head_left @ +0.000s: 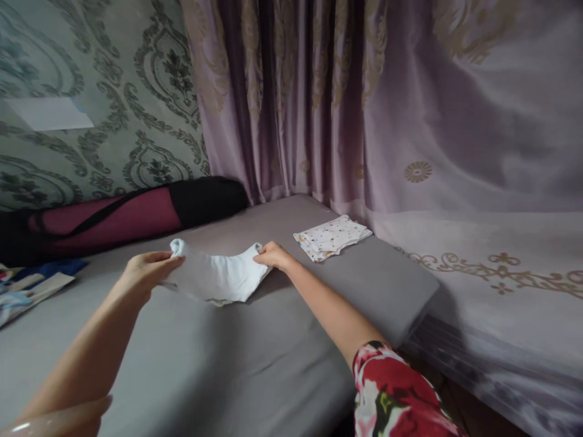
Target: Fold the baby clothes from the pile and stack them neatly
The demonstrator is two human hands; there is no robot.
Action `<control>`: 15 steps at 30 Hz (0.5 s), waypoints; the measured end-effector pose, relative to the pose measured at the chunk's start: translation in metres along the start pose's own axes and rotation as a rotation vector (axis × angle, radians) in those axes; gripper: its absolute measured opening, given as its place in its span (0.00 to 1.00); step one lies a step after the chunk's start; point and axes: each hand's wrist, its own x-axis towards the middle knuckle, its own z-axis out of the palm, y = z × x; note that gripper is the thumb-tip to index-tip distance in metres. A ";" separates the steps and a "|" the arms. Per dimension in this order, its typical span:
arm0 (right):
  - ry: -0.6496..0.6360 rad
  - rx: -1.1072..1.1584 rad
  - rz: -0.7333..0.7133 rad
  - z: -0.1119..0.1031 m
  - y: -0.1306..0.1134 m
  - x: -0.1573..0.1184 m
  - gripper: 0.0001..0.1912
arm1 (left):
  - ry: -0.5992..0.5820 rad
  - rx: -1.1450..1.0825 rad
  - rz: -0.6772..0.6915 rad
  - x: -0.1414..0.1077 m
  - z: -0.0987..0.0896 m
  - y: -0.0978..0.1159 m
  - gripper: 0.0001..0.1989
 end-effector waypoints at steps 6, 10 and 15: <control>0.146 0.107 0.050 -0.083 0.038 -0.025 0.06 | -0.223 -0.256 -0.007 -0.018 0.071 0.049 0.19; 0.267 0.079 0.128 -0.142 0.066 -0.033 0.06 | -0.329 -0.399 0.076 -0.024 0.125 0.069 0.14; 0.385 -0.101 0.191 -0.204 0.107 -0.028 0.08 | -0.418 -0.561 0.124 -0.034 0.197 0.088 0.11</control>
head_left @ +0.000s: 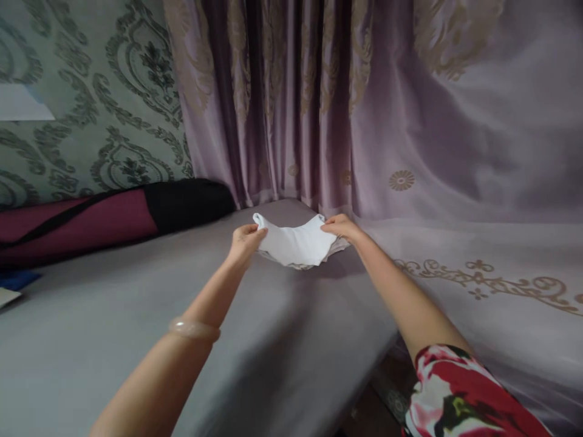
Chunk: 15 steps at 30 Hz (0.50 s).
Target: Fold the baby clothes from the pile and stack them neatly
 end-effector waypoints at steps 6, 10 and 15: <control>0.066 -0.173 0.021 -0.041 0.032 0.036 0.08 | -0.031 -0.156 -0.030 0.021 0.070 -0.030 0.09; 0.067 -0.267 0.016 -0.058 0.041 0.051 0.07 | -0.001 -0.181 -0.036 0.032 0.101 -0.050 0.11; 0.098 -0.362 0.001 -0.067 0.047 0.060 0.10 | 0.047 -0.178 -0.084 0.036 0.122 -0.072 0.11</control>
